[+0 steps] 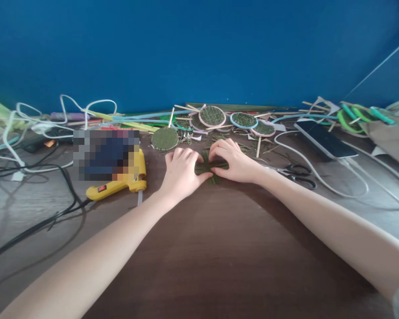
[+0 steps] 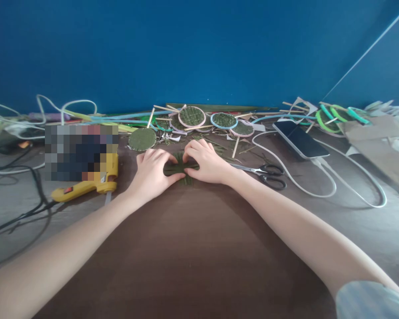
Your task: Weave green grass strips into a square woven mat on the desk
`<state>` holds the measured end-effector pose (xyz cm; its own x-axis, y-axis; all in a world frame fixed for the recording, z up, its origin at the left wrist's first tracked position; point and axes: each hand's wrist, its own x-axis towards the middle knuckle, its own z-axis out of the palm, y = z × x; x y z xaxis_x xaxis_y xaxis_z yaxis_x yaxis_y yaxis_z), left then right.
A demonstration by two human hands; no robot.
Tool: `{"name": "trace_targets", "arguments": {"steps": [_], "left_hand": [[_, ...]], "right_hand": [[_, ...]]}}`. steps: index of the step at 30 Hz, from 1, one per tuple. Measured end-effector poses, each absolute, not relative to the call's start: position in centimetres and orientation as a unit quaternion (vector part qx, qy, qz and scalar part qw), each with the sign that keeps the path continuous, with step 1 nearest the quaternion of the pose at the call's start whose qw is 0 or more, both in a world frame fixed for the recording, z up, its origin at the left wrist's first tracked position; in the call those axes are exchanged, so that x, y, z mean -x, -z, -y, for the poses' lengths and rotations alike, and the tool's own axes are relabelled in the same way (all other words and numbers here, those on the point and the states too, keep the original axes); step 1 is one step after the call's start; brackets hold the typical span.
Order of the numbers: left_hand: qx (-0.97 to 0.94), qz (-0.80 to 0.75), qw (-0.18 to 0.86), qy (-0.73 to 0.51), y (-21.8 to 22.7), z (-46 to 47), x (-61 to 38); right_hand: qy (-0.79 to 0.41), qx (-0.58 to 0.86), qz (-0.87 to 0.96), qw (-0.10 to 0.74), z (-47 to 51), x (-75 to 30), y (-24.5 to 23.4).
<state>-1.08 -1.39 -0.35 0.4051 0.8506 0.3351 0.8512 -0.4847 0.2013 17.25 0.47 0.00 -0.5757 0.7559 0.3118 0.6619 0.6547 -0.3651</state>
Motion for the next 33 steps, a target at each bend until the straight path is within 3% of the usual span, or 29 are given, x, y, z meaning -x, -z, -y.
{"name": "trace_targets", "arguments": {"steps": [25,33], "left_hand": [[0.831,0.522,-0.007,0.19,0.1,1.4,1.0],[0.824,0.526,-0.038,0.207,0.1,1.4,1.0]], "right_hand": [[-0.117,0.391,0.885,0.225,-0.5,-17.2,0.0],[-0.103,0.499,0.766,0.392,-2.3,-19.0,-0.1]]}}
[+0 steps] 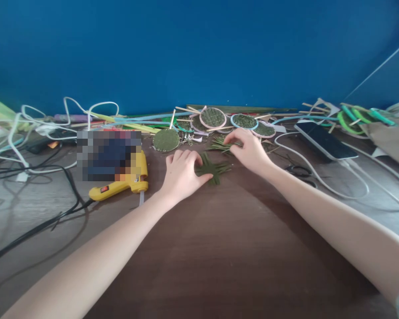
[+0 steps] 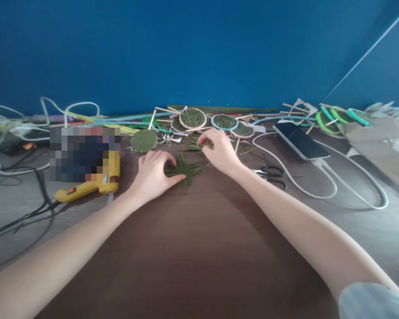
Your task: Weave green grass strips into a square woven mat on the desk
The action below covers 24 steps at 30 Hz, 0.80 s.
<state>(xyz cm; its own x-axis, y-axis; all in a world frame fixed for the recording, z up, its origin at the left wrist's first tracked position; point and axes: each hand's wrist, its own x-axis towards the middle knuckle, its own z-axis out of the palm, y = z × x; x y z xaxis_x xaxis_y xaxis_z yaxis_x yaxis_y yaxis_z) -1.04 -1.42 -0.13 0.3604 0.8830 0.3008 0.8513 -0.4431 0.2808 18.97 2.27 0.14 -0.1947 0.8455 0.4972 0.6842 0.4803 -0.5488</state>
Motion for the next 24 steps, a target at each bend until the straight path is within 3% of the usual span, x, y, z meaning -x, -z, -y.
{"name": "trace_targets", "arguments": {"steps": [4,13,24], "left_hand": [[-0.835,-0.506,0.068,-0.203,0.0,1.5,1.1],[-0.875,-0.442,0.058,-0.188,-0.4,1.7,1.3],[-0.894,-0.416,0.096,-0.138,-1.5,2.7,1.1]], "right_hand": [[-0.123,0.589,0.694,0.395,-3.7,-20.9,-0.3],[-0.145,0.592,0.749,0.259,-4.6,-21.6,0.2],[-0.212,0.601,0.698,0.326,-4.9,-21.8,0.3]]}}
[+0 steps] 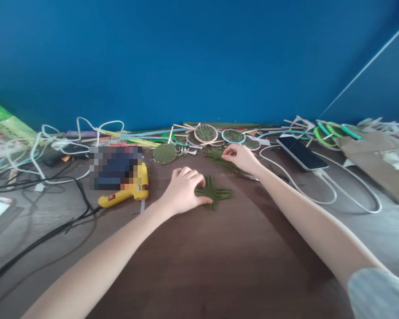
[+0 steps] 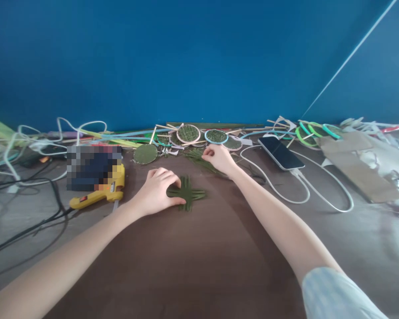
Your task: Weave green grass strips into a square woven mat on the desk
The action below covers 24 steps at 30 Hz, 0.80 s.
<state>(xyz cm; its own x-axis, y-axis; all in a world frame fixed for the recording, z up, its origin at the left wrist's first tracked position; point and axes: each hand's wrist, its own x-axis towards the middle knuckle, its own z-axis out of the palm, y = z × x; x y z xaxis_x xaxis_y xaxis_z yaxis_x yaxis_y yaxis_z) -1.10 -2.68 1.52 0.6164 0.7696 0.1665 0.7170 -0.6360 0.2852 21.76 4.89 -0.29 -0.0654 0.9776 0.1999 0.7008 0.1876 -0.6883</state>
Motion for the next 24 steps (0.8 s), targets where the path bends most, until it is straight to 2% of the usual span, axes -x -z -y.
{"name": "trace_targets", "arguments": {"steps": [7,11,16,21,24], "left_hand": [[-0.827,-0.491,0.251,-0.107,-4.7,2.1,2.2],[-0.793,-0.494,0.341,-0.109,-6.2,1.3,3.6],[-0.782,-0.517,0.336,-0.097,-6.8,0.3,4.4],[-0.794,-0.507,0.325,-0.085,-6.8,-0.7,3.6],[-0.796,-0.515,0.306,-0.087,-7.1,-0.8,3.2]], "right_hand": [[-0.351,0.577,0.662,0.326,-5.1,-22.4,-1.3],[-0.398,0.563,0.661,0.297,-4.9,-22.4,-2.7],[-0.41,0.551,0.687,0.236,-5.0,-22.6,-4.1],[-0.396,0.57,0.678,0.243,-5.5,-22.4,-4.1],[-0.343,0.578,0.698,0.248,-5.8,-22.6,-3.5]]}}
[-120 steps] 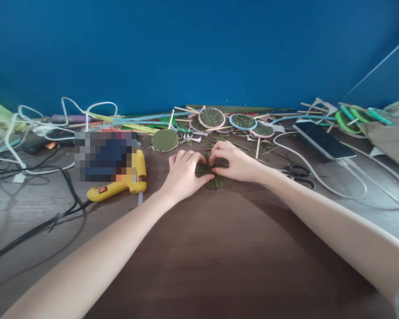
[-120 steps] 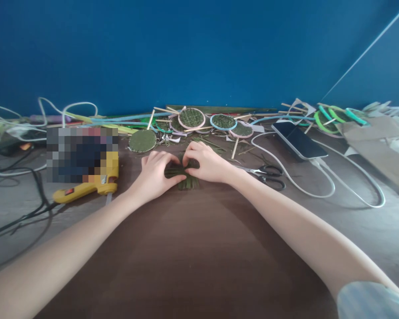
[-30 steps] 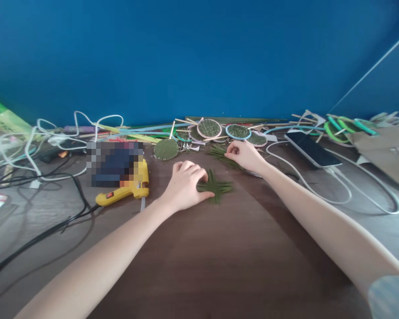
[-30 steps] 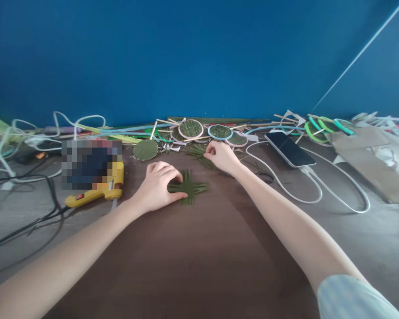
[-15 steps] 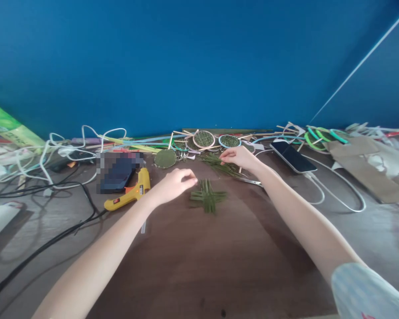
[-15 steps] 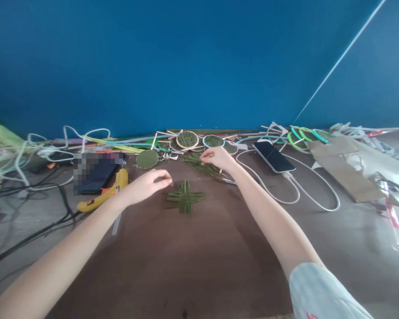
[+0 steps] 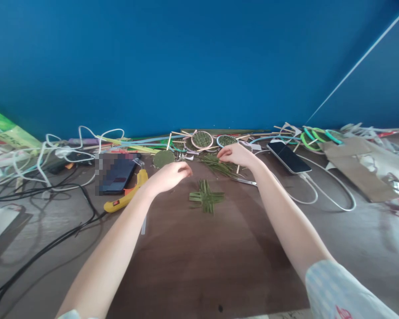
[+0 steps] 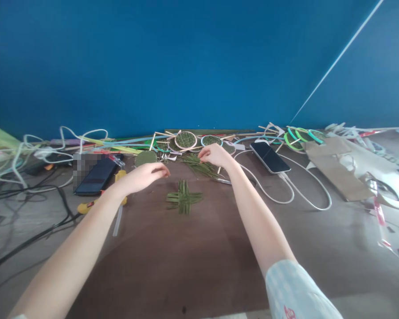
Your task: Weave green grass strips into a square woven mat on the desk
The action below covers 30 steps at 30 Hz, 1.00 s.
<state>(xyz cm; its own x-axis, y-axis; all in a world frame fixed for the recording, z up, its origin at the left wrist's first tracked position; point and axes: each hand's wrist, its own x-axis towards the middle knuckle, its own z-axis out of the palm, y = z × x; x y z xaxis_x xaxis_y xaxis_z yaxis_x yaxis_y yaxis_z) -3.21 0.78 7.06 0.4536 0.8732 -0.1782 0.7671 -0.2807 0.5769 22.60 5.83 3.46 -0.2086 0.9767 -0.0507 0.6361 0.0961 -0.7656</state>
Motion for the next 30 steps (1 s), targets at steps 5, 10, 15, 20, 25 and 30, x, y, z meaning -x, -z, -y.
{"name": "trace_targets", "arguments": {"steps": [5,10,15,20,25,30], "left_hand": [[-0.79,-0.533,0.294,-0.073,-7.5,-0.5,3.7],[-0.783,-0.556,0.273,-0.052,-7.1,-0.8,4.8],[-0.787,-0.557,0.262,-0.046,-6.9,-0.6,4.9],[-0.792,-0.546,0.27,-0.043,-7.0,-0.4,4.7],[-0.797,-0.545,0.258,-0.05,-7.1,-0.4,4.7],[-0.796,-0.548,0.254,-0.043,-7.2,-0.3,4.6]], "right_hand": [[-0.22,0.614,0.73,0.205,-5.6,-22.7,-3.3],[-0.198,0.622,0.748,0.121,-4.8,-21.4,-3.1],[-0.21,0.623,0.749,0.088,-4.7,-20.9,-2.3],[-0.259,0.62,0.731,0.118,-5.1,-21.8,-2.6],[-0.23,0.639,0.723,0.123,-5.2,-22.1,-2.7],[-0.199,0.619,0.751,0.116,-4.9,-21.3,-2.5]]}}
